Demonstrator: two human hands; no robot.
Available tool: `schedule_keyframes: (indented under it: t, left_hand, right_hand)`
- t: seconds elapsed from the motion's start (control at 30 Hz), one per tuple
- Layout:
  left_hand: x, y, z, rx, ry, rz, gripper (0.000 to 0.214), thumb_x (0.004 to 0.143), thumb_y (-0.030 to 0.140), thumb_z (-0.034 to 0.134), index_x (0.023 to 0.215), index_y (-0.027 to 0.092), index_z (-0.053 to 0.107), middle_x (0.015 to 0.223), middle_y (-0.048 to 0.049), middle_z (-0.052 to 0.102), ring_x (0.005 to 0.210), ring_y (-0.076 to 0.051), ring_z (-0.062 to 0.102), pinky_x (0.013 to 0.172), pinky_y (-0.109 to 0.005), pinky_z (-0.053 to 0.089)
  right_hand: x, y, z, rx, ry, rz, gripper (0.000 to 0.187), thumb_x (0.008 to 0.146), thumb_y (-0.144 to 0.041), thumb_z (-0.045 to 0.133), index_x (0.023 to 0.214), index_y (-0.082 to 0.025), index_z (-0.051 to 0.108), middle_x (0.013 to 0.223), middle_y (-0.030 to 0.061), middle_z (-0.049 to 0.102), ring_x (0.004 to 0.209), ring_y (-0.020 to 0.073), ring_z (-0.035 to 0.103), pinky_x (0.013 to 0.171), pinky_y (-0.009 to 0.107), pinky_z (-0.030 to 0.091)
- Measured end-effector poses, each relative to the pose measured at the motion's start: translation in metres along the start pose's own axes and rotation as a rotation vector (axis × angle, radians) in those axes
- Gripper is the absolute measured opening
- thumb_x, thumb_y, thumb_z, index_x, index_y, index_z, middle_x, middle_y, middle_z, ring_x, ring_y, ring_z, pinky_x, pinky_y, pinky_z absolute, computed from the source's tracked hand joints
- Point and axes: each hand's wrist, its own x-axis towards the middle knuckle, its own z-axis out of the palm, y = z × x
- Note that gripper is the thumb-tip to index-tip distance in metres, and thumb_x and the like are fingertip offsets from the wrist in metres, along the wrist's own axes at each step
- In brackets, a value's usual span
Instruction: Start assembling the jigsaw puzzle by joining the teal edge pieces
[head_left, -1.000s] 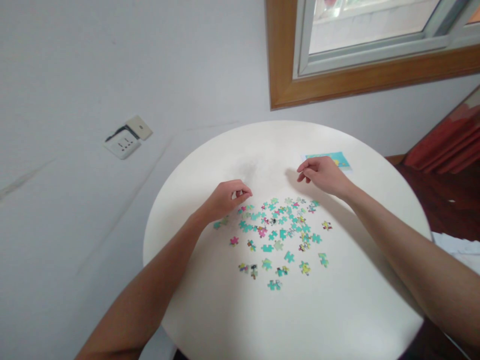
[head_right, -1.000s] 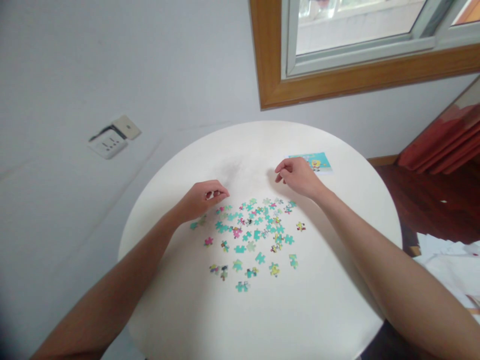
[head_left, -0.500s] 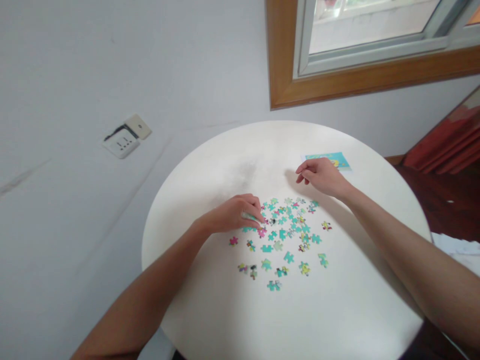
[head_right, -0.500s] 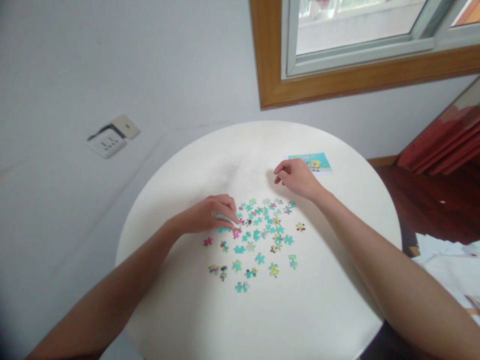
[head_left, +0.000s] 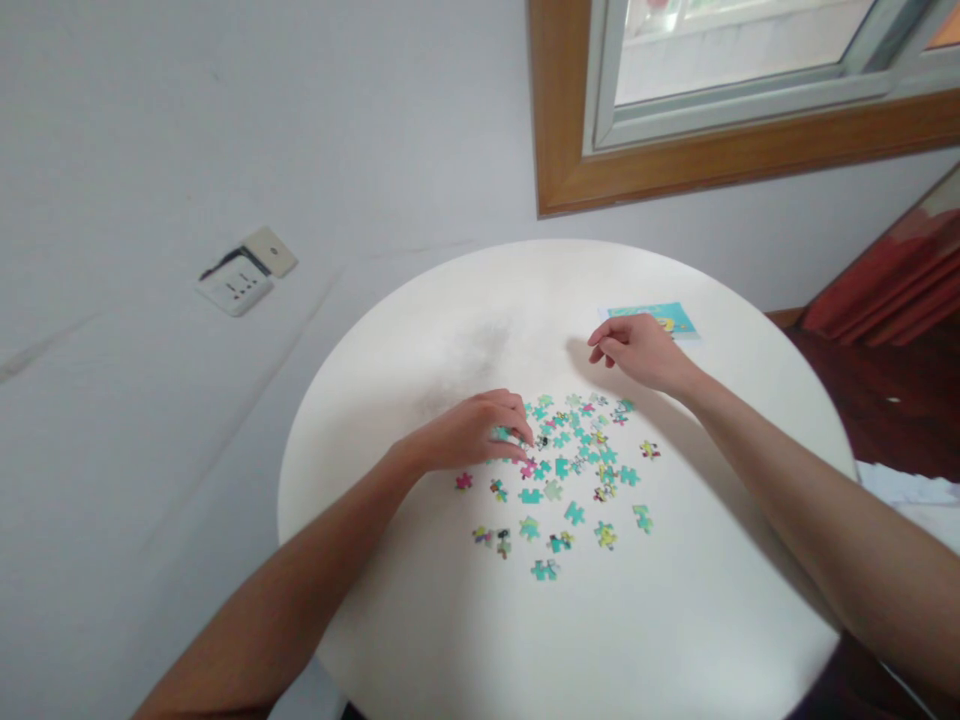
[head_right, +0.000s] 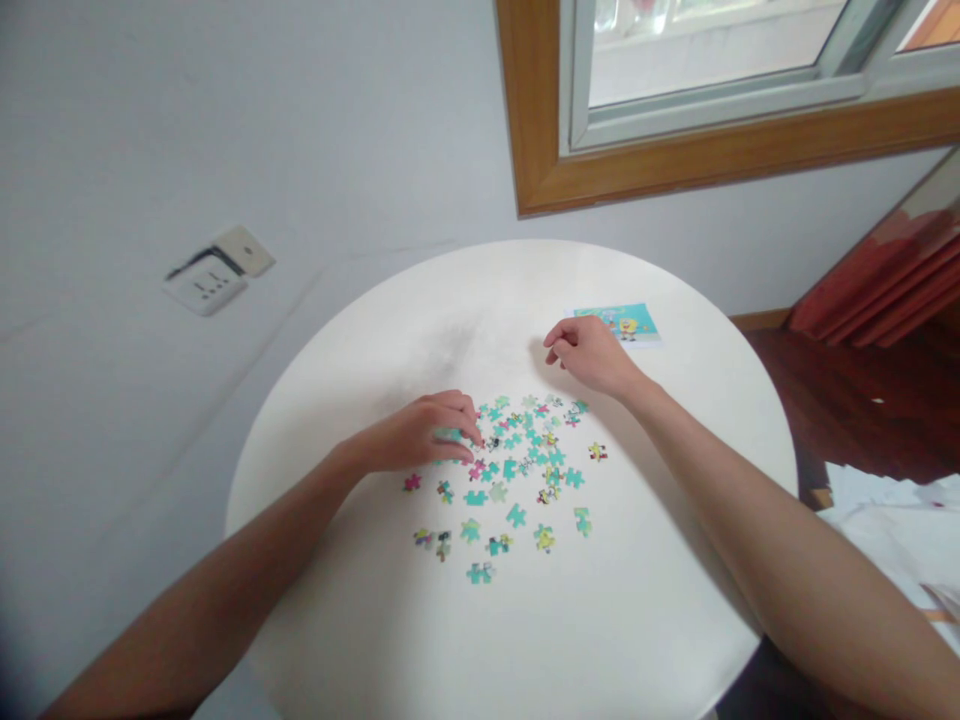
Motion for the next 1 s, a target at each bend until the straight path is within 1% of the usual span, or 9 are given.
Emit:
schedule_keyframes:
  t: [0.07, 0.17, 0.27, 0.33, 0.5, 0.67, 0.83, 1.0]
  left_hand:
    - [0.000, -0.001, -0.002, 0.007, 0.027, -0.008, 0.010, 0.090, 0.026, 0.067, 0.092, 0.023, 0.076, 0.093, -0.0051, 0.066, 0.092, -0.017, 0.060, 0.086, -0.028, 0.044]
    - [-0.001, -0.004, -0.003, 0.030, 0.099, -0.029, 0.015, 0.094, 0.025, 0.061, 0.094, 0.022, 0.075, 0.093, -0.0053, 0.066, 0.091, -0.017, 0.061, 0.086, -0.029, 0.044]
    - [-0.001, -0.009, -0.004, 0.064, 0.183, -0.064, 0.016, 0.094, 0.025, 0.059, 0.095, 0.020, 0.075, 0.091, -0.0058, 0.066, 0.086, -0.016, 0.061, 0.081, -0.029, 0.045]
    - [-0.001, -0.011, -0.004, 0.071, 0.207, -0.074, 0.016, 0.094, 0.026, 0.061, 0.095, 0.021, 0.076, 0.090, -0.0055, 0.066, 0.084, -0.016, 0.061, 0.079, -0.029, 0.046]
    - [-0.001, -0.013, -0.002, 0.044, 0.191, -0.056, 0.014, 0.091, 0.026, 0.064, 0.092, 0.021, 0.076, 0.090, -0.0050, 0.067, 0.084, -0.015, 0.062, 0.078, -0.028, 0.046]
    - [0.000, -0.011, -0.003, 0.036, 0.197, -0.062, 0.014, 0.091, 0.026, 0.062, 0.091, 0.021, 0.075, 0.090, -0.0052, 0.067, 0.084, -0.016, 0.063, 0.079, -0.028, 0.047]
    - [-0.001, -0.009, -0.007, 0.069, 0.231, -0.068, 0.015, 0.091, 0.023, 0.058, 0.084, 0.019, 0.071, 0.087, -0.0048, 0.066, 0.083, -0.015, 0.061, 0.080, -0.028, 0.047]
    - [0.000, -0.009, -0.006, 0.095, 0.248, -0.069, 0.014, 0.089, 0.019, 0.056, 0.080, 0.018, 0.066, 0.083, -0.0031, 0.063, 0.078, -0.014, 0.058, 0.076, -0.027, 0.045]
  right_hand:
    - [0.000, 0.000, 0.000, 0.008, -0.003, 0.002, 0.019, 0.075, -0.015, 0.050, 0.082, -0.012, 0.068, 0.074, 0.0107, 0.074, 0.057, 0.0157, 0.062, 0.059, 0.030, 0.049]
    - [0.000, 0.000, 0.000, 0.013, -0.005, -0.001, 0.019, 0.075, -0.015, 0.050, 0.082, -0.013, 0.067, 0.075, 0.0105, 0.074, 0.058, 0.0157, 0.062, 0.059, 0.031, 0.049]
    - [0.000, 0.002, 0.000, 0.006, -0.004, -0.006, 0.019, 0.076, -0.014, 0.050, 0.083, -0.013, 0.067, 0.075, 0.0099, 0.074, 0.058, 0.0156, 0.063, 0.059, 0.030, 0.049]
    - [0.000, 0.002, 0.000, 0.007, -0.006, -0.001, 0.018, 0.076, -0.014, 0.050, 0.082, -0.013, 0.067, 0.075, 0.0099, 0.074, 0.058, 0.0155, 0.063, 0.060, 0.030, 0.049]
    - [0.000, 0.001, 0.000, 0.014, -0.001, -0.002, 0.017, 0.076, -0.013, 0.050, 0.080, -0.014, 0.067, 0.074, 0.0097, 0.074, 0.058, 0.0152, 0.062, 0.059, 0.030, 0.049]
    - [0.000, 0.001, 0.000, 0.023, -0.003, -0.002, 0.018, 0.076, -0.014, 0.050, 0.081, -0.014, 0.067, 0.074, 0.0099, 0.074, 0.058, 0.0154, 0.062, 0.059, 0.030, 0.049]
    - [0.000, 0.000, 0.000, 0.022, 0.003, 0.000, 0.019, 0.075, -0.013, 0.050, 0.081, -0.013, 0.068, 0.073, 0.0105, 0.073, 0.058, 0.0158, 0.062, 0.058, 0.031, 0.049]
    - [0.000, 0.000, 0.000, 0.023, 0.000, -0.008, 0.017, 0.075, -0.012, 0.050, 0.080, -0.014, 0.067, 0.074, 0.0098, 0.073, 0.057, 0.0147, 0.061, 0.058, 0.029, 0.048]
